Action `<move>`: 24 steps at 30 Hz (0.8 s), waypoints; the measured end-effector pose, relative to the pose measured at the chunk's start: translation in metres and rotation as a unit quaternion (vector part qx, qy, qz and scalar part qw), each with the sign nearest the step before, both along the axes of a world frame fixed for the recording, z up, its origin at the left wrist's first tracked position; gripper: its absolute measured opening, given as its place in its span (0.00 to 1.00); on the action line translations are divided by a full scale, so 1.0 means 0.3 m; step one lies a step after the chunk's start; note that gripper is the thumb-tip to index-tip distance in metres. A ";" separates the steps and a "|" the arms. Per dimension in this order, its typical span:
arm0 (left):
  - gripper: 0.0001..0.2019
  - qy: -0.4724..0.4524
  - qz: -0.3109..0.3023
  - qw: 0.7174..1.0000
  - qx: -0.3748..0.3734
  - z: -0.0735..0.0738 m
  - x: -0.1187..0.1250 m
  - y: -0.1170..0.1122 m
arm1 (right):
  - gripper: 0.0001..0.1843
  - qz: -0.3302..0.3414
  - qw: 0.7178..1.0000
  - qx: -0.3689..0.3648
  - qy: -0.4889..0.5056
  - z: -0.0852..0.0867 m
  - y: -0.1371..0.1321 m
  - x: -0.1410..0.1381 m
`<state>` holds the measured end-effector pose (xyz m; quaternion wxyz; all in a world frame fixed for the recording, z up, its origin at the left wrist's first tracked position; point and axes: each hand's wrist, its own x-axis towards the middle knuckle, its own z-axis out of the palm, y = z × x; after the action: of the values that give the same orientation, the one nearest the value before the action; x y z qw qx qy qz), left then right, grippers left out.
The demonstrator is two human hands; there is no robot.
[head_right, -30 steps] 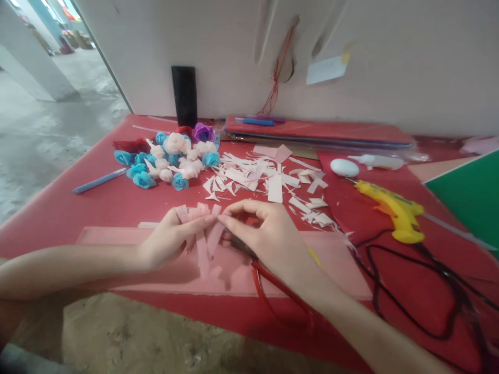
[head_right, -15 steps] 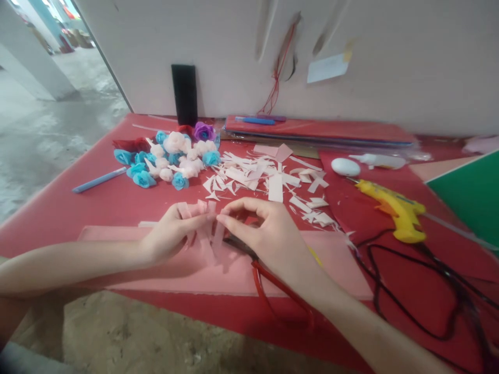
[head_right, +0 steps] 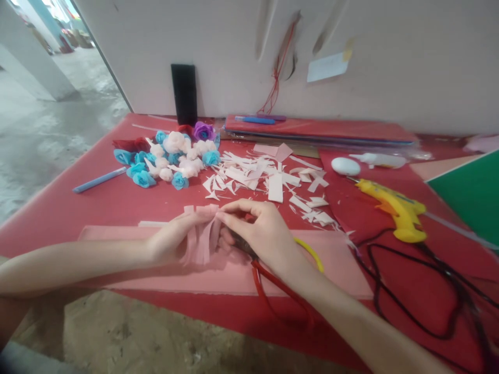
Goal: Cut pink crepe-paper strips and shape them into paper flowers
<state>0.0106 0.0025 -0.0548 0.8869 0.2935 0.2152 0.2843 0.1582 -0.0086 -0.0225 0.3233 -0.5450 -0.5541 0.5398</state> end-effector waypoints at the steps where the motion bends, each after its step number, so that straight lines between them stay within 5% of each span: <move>1: 0.18 -0.008 -0.018 1.000 -0.004 -0.001 -0.001 0.000 | 0.10 0.010 1.000 -0.010 0.020 -0.004 -0.003 -0.002; 8: 0.05 0.056 -0.011 0.997 0.053 0.017 -0.011 -0.004 | 0.16 -0.018 0.996 0.069 -0.053 -0.029 0.012 0.005; 16: 0.07 -0.008 -0.073 0.997 0.031 -0.006 -0.017 0.004 | 0.15 0.112 0.989 -0.064 0.069 -0.039 0.019 0.017; 24: 0.09 -0.038 -0.150 0.987 -0.048 0.002 -0.031 0.013 | 0.14 0.076 0.997 -0.029 0.004 -0.043 0.021 0.009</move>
<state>0.0014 0.0065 -0.0542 0.9400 0.2691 0.1483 0.1484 0.1608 -0.0022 -0.0354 0.2676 -0.5082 -0.5771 0.5806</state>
